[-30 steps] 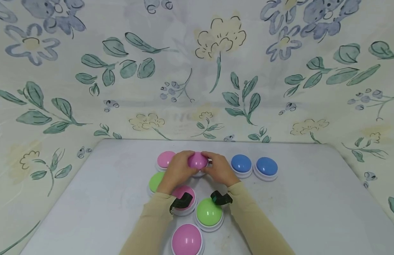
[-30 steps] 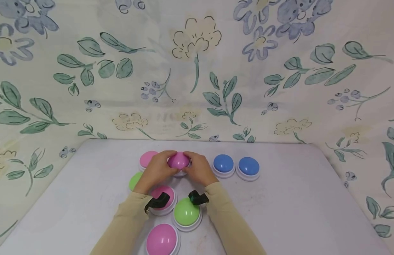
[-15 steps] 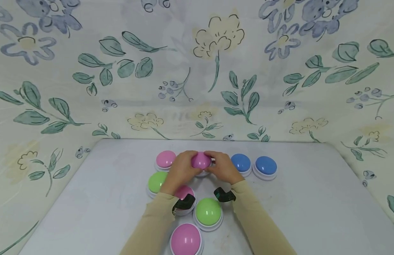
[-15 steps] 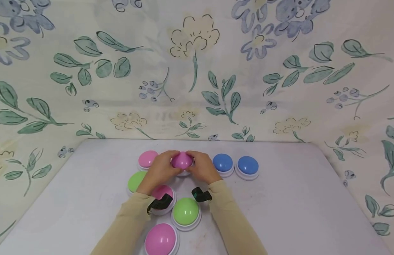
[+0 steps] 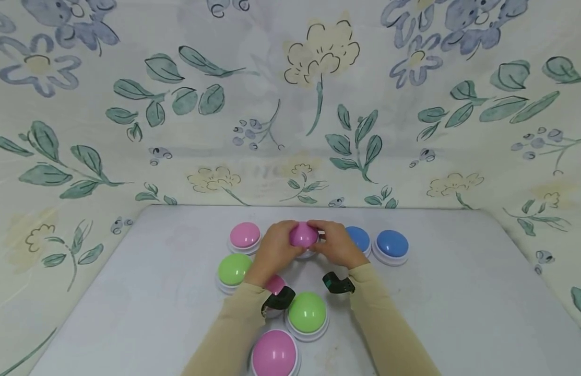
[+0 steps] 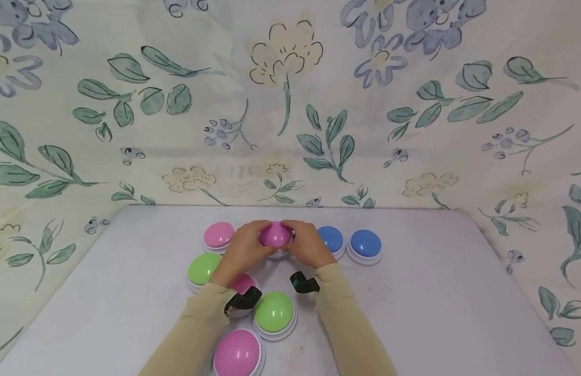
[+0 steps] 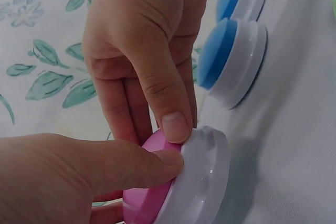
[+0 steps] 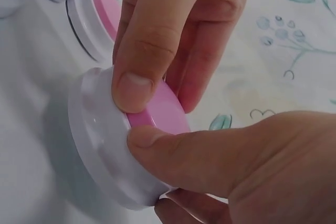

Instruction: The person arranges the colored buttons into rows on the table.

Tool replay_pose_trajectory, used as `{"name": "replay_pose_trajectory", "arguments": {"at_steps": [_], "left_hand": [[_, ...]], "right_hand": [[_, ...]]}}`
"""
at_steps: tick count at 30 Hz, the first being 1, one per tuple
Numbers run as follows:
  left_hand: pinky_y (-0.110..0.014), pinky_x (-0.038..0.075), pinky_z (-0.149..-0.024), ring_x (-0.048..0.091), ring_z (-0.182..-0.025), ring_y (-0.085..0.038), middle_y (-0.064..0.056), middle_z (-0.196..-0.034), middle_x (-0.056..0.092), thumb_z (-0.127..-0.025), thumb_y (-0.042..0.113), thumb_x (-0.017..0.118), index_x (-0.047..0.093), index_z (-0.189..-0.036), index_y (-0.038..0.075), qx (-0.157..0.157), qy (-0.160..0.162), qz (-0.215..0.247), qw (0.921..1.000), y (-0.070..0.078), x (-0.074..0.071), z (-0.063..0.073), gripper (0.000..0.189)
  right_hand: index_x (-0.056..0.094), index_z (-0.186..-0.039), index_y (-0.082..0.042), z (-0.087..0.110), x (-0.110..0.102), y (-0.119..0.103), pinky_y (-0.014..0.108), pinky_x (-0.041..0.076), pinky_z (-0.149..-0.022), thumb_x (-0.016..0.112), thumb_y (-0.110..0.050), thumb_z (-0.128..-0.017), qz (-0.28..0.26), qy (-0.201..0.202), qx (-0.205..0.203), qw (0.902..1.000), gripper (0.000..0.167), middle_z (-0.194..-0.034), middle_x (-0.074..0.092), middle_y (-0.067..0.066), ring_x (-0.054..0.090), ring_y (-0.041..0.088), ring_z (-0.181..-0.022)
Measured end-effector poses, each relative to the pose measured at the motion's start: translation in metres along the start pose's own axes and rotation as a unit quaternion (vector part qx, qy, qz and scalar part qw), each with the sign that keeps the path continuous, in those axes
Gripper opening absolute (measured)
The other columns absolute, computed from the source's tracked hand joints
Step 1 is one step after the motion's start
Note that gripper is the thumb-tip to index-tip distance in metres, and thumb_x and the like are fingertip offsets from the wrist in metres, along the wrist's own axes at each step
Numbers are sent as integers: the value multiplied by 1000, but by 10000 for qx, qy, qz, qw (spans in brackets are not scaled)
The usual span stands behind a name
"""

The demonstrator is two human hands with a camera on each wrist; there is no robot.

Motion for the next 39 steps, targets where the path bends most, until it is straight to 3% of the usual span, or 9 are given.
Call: {"name": "replay_pose_trajectory", "arguments": {"at_steps": [18, 39], "left_hand": [[-47, 53, -100, 61, -115, -36, -21, -124, 66, -80, 8, 83, 64, -126, -5, -111, -422, -260, 9987, 6, 12, -14, 51], [-46, 53, -99, 63, -110, -36, -22, -118, 67, -81, 10, 82, 65, -122, -7, 19, -407, -294, 9987, 14, 24, -19, 47]], "right_hand": [[54, -138, 8, 3, -12, 10, 44, 50, -103, 73, 4, -87, -71, -193, -52, 9998, 55, -139, 57, 24, 61, 37, -122], [55, -139, 5, 4, -18, 17, 45, 50, -104, 73, 5, -86, 313, -267, 455, 9981, 56, -136, 60, 21, 59, 35, -124]]}}
Point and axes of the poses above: each hand's wrist, its own z-axis away from the middle knuckle, its own x-axis out of the palm, y = z × x, the point moved 5 cm from there along -z, towards the middle knuckle
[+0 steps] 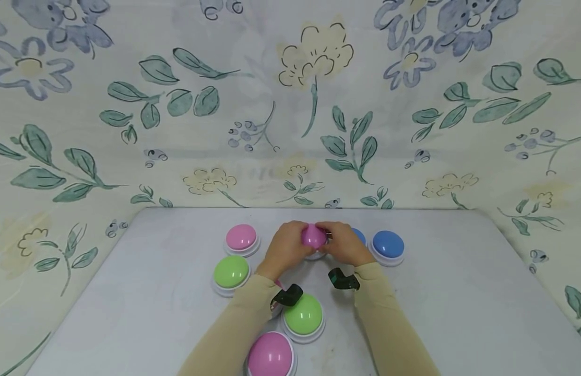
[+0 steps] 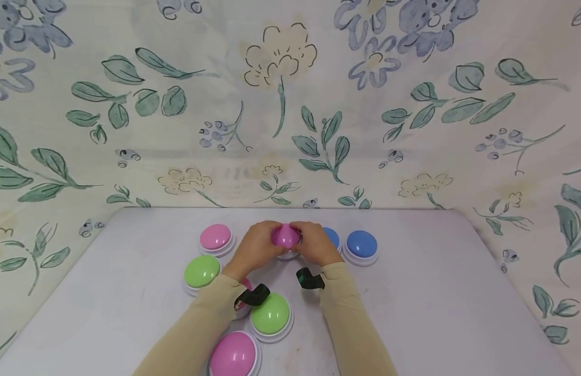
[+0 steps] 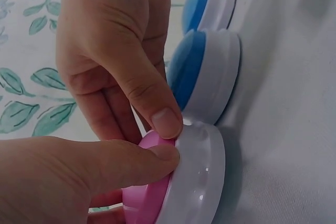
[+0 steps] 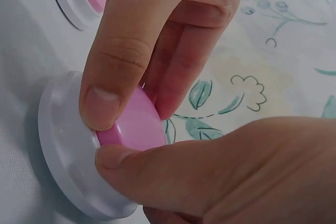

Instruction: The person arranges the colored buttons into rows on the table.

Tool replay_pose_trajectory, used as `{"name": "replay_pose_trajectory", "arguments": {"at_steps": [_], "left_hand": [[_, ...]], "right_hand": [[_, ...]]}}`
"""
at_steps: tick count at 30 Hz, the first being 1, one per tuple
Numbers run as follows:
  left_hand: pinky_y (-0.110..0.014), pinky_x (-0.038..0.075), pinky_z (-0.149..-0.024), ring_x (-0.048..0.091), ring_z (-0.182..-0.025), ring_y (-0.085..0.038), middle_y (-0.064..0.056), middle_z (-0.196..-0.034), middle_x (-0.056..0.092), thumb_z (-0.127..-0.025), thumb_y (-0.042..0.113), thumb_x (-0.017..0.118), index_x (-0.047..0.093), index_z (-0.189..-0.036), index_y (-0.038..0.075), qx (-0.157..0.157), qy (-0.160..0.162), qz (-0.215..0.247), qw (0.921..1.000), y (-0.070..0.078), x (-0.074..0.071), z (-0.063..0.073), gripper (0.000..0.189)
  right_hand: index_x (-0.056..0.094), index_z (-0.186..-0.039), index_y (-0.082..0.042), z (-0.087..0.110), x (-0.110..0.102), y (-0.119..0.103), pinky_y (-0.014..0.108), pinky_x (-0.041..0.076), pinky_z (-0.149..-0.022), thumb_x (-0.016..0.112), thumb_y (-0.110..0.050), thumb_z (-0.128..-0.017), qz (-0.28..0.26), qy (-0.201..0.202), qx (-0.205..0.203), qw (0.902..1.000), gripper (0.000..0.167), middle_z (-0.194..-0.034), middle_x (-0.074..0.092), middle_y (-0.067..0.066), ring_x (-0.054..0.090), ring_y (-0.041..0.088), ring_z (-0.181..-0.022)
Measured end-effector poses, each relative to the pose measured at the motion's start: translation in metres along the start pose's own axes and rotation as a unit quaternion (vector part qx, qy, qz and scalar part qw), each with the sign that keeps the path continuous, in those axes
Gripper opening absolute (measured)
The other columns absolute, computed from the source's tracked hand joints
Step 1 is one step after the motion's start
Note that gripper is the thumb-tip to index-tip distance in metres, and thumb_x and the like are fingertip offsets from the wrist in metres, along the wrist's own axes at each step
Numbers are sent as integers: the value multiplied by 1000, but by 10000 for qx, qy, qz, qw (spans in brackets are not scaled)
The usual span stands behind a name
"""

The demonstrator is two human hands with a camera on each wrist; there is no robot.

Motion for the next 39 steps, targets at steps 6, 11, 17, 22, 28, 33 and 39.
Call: {"name": "replay_pose_trajectory", "arguments": {"at_steps": [6, 11, 17, 22, 28, 33, 39], "left_hand": [[-46, 53, -100, 62, -111, -37, -22, -119, 67, -82, 11, 82, 64, -123, -7, -57, -43, 62, 10000, 1, 1, 0, 48], [-47, 53, -99, 62, -111, -37, -22, -119, 67, -82, 10, 82, 64, -123, -7, -69, -54, 142, 9999, 2, 2, 1, 48], [-46, 54, -98, 63, -108, -35, -21, -117, 67, -81, 10, 82, 65, -121, -7, -54, -68, 80, 9999, 1, 5, 0, 47], [-45, 55, -96, 64, -105, -34, -20, -114, 69, -81, 10, 82, 67, -119, -6, -30, -79, 122, 9999, 1, 7, -1, 44], [-46, 55, -96, 64, -106, -34, -20, -115, 69, -81, 11, 82, 66, -120, -6, -7, -74, 101, 9999, 0, 9, -2, 45], [-46, 54, -97, 64, -108, -35, -21, -116, 68, -81, 12, 82, 66, -121, -6, 40, -70, 75, 9999, -2, 9, -1, 47], [-46, 53, -99, 63, -113, -34, -21, -124, 66, -82, 14, 82, 62, -129, -5, -53, -391, 350, 9986, -7, 7, -1, 53]], "right_hand": [[54, -139, 5, -1, -1, -1, 45, 49, -106, 72, 4, -87, 174, -50, 71, 9998, 55, -136, 60, 21, 59, 34, -124], [54, -139, 6, -1, 0, -1, 45, 48, -106, 71, 4, -88, 262, -68, 91, 9996, 54, -135, 60, 21, 59, 34, -124], [55, -137, 8, -1, 1, -1, 46, 49, -106, 71, 3, -88, 450, -76, 69, 9989, 52, -133, 61, 22, 59, 35, -122], [55, -137, 8, -1, 2, -2, 47, 47, -107, 72, 2, -88, 596, -81, 63, 9982, 52, -134, 61, 23, 58, 36, -123], [55, -136, 9, 0, 2, -3, 47, 47, -107, 72, 2, -87, 603, -91, 23, 9981, 52, -133, 61, 23, 58, 36, -123], [56, -136, 8, 0, 2, -4, 47, 47, -107, 73, 2, -87, 585, -90, 37, 9982, 51, -132, 62, 23, 59, 36, -122], [52, -140, 7, 0, 3, -3, 47, 46, -108, 74, 2, -87, 537, -71, 74, 9985, 58, -137, 58, 23, 57, 37, -125]]}}
Point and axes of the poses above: each hand's wrist, its own z-axis away from the middle knuckle, its own x-axis out of the palm, y = z × x, the point moved 5 cm from there along -z, towards the middle knuckle
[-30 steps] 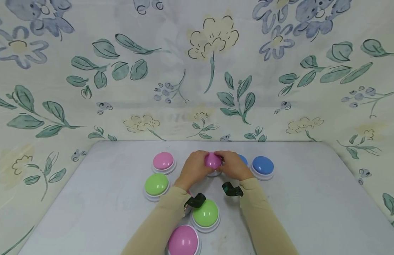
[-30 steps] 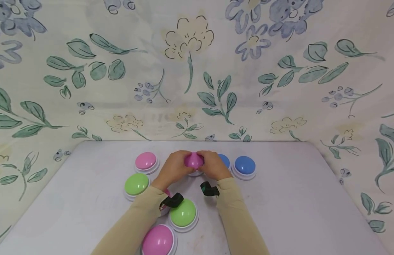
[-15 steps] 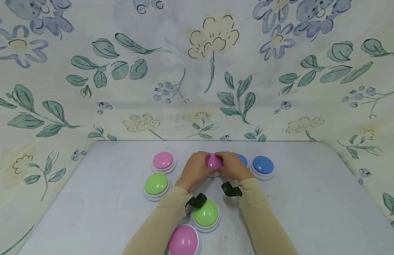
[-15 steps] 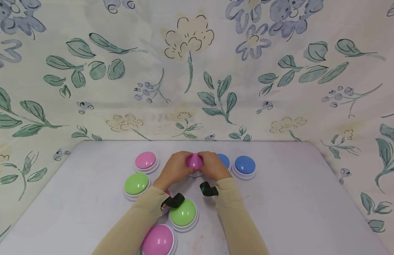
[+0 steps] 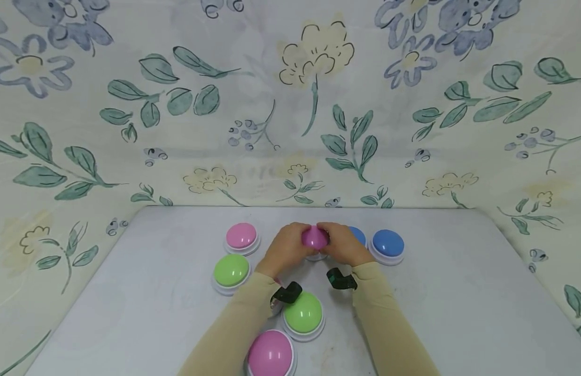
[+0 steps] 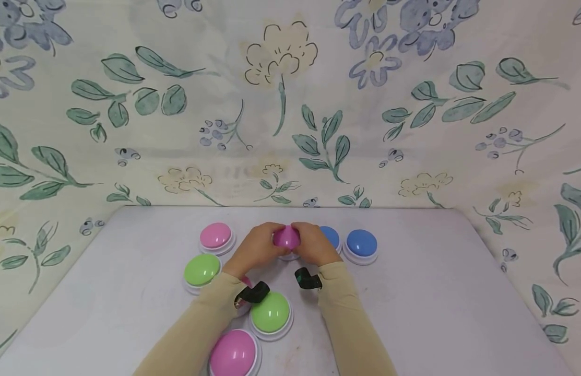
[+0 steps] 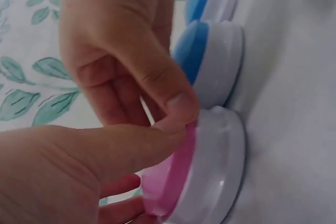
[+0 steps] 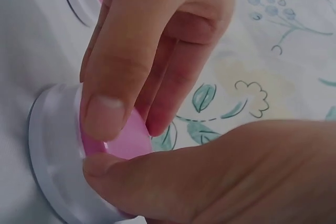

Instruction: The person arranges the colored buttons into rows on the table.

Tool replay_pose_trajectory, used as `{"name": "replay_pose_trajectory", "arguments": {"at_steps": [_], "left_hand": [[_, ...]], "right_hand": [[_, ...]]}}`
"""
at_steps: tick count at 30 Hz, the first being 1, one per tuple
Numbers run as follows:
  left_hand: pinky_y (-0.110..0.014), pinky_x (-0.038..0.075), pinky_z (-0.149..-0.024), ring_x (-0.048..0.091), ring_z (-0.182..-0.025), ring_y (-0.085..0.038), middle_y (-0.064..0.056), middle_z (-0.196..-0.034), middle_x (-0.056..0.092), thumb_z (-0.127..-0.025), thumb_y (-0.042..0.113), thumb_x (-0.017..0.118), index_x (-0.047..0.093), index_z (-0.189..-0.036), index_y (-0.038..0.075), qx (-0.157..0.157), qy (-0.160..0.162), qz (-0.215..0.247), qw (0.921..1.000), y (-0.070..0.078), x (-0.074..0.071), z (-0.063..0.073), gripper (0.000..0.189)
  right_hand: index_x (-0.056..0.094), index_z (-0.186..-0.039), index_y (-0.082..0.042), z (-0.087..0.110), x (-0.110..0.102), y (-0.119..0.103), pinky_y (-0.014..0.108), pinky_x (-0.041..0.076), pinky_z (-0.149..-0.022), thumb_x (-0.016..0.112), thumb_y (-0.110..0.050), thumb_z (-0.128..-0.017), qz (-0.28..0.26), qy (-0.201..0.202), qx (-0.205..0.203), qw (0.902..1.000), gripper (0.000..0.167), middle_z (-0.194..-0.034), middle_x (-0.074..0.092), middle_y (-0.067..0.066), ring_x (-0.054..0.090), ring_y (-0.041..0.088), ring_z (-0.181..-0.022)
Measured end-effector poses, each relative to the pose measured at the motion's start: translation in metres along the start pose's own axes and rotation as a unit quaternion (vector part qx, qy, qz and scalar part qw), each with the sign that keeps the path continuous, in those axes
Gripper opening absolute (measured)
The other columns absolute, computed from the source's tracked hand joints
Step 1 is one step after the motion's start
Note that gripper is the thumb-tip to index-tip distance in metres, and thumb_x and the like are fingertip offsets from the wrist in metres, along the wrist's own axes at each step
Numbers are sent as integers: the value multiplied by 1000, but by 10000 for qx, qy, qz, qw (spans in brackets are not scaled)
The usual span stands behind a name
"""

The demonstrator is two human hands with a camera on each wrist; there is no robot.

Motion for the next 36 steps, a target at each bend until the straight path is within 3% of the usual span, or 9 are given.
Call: {"name": "replay_pose_trajectory", "arguments": {"at_steps": [4, 7, 15, 23, 29, 36], "left_hand": [[-46, 49, -105, 58, -124, -33, -18, -135, 61, -85, 18, 80, 57, -138, 0, -214, -169, 185, 9995, -4, -7, 3, 60], [-47, 46, -108, 55, -129, -33, -17, -138, 59, -86, 18, 79, 57, -140, 3, -267, -33, 211, 9994, -5, -16, 7, 60], [-48, 53, -99, 58, -122, -35, -15, -137, 61, -87, 20, 79, 59, -139, 7, -263, 389, 366, 9982, -7, -37, 23, 57], [-50, 53, -98, 60, -120, -39, -16, -141, 57, -88, 23, 78, 57, -142, 6, -321, 415, 366, 9980, -12, -55, 35, 60], [-52, 52, -99, 59, -120, -41, -17, -143, 55, -89, 25, 77, 53, -145, 7, -611, 402, 314, 9968, -17, -68, 40, 63], [-53, 51, -100, 59, -121, -41, -17, -143, 56, -89, 25, 76, 53, -145, 7, -878, 447, 388, 9944, -30, -77, 45, 63]], "right_hand": [[48, -145, 4, 1, -2, -2, 49, 47, -107, 75, 0, -86, 8, 71, 38, 10000, 65, -142, 54, 23, 55, 38, -127], [46, -147, 2, 3, -4, -5, 50, 46, -107, 76, -2, -86, 56, 128, 65, 9999, 67, -144, 53, 23, 53, 38, -129], [47, -148, -3, 4, -5, -15, 50, 43, -110, 75, -3, -87, 13, 97, 114, 9999, 67, -147, 51, 19, 49, 36, -134], [46, -150, -6, 6, -1, -21, 50, 44, -109, 75, -4, -89, -174, 108, 127, 9997, 67, -148, 50, 17, 50, 35, -134], [45, -150, -7, 8, -3, -24, 50, 46, -108, 74, -6, -90, -301, 193, 94, 9993, 67, -149, 50, 16, 51, 34, -132], [48, -148, -5, 7, 0, -33, 49, 43, -111, 74, -9, -90, -653, 332, -287, 9969, 64, -148, 51, 15, 49, 34, -135]]}}
Point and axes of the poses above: each hand's wrist, its own z-axis away from the middle knuckle, its own x-axis out of the palm, y = z × x, the point moved 5 cm from there along -z, towards the middle knuckle
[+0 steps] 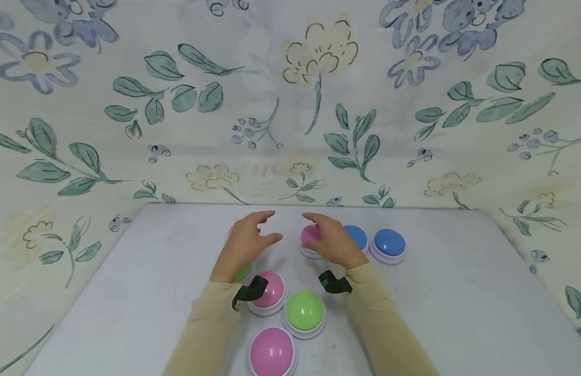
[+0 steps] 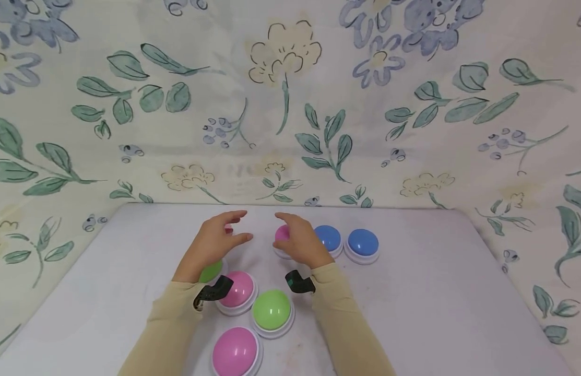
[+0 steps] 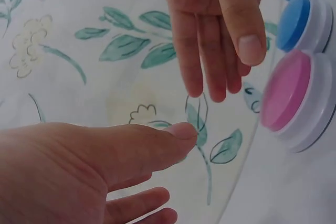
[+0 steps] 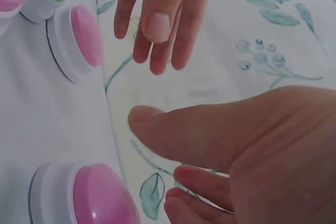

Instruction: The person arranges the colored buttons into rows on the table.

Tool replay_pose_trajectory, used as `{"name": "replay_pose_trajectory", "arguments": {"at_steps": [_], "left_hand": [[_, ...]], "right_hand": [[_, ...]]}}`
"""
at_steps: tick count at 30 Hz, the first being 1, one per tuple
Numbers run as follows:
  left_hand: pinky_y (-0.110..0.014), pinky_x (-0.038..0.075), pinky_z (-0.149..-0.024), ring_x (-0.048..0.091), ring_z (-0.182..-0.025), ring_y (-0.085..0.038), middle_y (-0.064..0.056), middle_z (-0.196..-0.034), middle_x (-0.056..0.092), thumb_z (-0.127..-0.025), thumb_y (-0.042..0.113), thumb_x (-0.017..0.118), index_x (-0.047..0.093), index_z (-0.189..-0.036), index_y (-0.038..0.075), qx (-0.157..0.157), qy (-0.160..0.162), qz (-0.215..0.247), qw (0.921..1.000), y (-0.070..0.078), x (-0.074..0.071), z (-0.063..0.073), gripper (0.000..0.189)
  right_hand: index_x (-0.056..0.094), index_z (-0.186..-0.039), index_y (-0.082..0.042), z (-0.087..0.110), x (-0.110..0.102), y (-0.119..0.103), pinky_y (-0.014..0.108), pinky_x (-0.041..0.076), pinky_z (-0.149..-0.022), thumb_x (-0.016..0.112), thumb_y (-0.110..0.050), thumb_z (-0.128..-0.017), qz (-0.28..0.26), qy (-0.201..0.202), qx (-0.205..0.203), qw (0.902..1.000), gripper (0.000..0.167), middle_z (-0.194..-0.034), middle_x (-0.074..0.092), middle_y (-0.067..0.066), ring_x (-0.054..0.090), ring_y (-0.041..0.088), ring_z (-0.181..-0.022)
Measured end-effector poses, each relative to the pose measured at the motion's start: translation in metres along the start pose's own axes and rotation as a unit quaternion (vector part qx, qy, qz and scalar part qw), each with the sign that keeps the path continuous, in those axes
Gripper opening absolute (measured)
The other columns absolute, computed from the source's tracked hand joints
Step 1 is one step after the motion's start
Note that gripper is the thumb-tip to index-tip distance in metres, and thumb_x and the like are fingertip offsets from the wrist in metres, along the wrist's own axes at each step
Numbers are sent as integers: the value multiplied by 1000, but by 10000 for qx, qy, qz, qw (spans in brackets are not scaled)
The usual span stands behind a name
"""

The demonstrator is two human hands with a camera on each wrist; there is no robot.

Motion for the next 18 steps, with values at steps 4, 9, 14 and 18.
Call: {"name": "replay_pose_trajectory", "arguments": {"at_steps": [4, 9, 14, 18], "left_hand": [[-54, 48, -104, 56, -124, -39, -19, -142, 56, -90, 25, 76, 53, -145, 8, -148, 66, 17, 9999, -7, -5, -2, 62], [-55, 45, -107, 53, -128, -39, -23, -142, 55, -91, 25, 73, 51, -147, 8, -331, 177, 282, 9989, -18, -15, -1, 62], [-54, 46, -106, 54, -128, -41, -24, -142, 54, -92, 25, 72, 50, -148, 8, -467, 280, 374, 9978, -28, -25, -2, 63], [-54, 45, -107, 55, -126, -44, -25, -143, 53, -92, 24, 72, 49, -148, 6, -463, 354, 339, 9977, -34, -31, -4, 63]], "right_hand": [[50, -146, -5, -1, 3, -3, 48, 43, -111, 76, -11, -89, -164, 137, -121, 9997, 63, -146, 53, 14, 50, 33, -134], [52, -145, -6, -1, 10, -8, 48, 45, -109, 77, -12, -89, -301, 249, -36, 9992, 62, -145, 55, 14, 51, 32, -133], [52, -145, -7, -4, 17, -13, 48, 46, -108, 76, -15, -90, -391, 237, -29, 9989, 60, -145, 55, 15, 53, 34, -131], [54, -144, -6, -10, 22, -14, 46, 50, -104, 75, -15, -90, -475, 254, -113, 9985, 59, -142, 57, 16, 57, 36, -123]]}}
Point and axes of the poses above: each hand's wrist, its own z-axis away from the middle knuckle, its own x-axis out of the palm, y = z × x, the point moved 5 cm from there along -z, towards the middle knuckle
